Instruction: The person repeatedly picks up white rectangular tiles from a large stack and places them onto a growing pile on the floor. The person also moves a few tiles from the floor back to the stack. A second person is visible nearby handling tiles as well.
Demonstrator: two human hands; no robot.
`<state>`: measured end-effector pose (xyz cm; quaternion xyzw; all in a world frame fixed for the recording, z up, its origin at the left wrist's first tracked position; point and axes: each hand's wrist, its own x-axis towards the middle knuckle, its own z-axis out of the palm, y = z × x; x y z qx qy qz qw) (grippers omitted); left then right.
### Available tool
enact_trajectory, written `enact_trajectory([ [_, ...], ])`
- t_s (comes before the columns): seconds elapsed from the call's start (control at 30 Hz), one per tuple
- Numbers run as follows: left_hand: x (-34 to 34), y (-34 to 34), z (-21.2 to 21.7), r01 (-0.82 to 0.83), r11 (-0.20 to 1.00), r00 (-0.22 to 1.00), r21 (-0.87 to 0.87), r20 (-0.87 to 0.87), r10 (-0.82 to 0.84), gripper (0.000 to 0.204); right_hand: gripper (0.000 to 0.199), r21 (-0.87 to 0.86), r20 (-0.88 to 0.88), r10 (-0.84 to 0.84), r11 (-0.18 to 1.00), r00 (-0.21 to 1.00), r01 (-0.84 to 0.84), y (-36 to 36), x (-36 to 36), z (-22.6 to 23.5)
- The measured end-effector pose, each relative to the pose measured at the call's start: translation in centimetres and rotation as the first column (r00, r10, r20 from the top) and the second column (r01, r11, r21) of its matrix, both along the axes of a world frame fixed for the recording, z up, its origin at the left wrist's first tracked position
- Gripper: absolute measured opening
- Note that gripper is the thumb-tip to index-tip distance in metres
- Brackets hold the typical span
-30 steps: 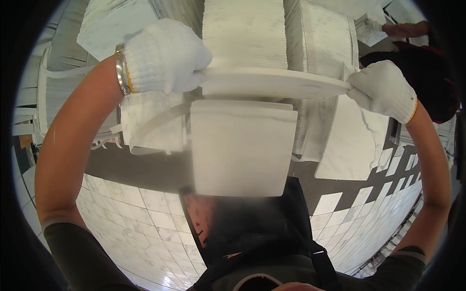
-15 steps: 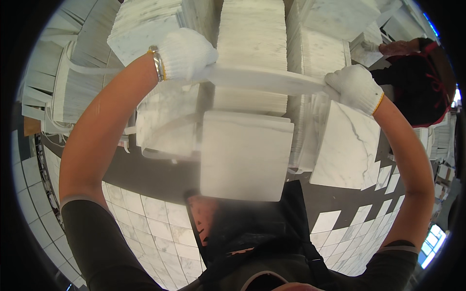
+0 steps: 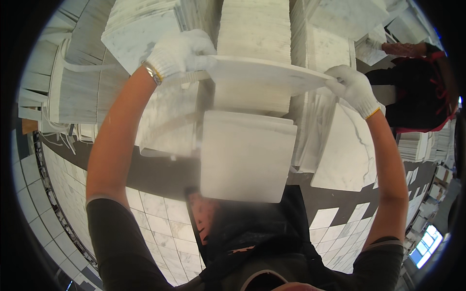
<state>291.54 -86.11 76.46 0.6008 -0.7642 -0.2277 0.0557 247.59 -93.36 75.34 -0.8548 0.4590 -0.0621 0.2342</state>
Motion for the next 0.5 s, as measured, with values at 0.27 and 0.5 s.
enact_trajectory([
  [0.27,-2.7,1.0,-15.9,-0.417,0.825,0.242,0.382,-0.828,0.506,0.046,0.046,0.51,0.19,-0.651,0.706,0.735,0.493,1.4,2.2,-18.0],
  [0.5,-1.8,-1.2,-11.0,-0.494,0.712,0.186,0.499,-0.739,0.648,0.054,0.059,0.631,0.544,-0.706,0.701,0.453,0.334,-0.7,4.4,-12.9],
])
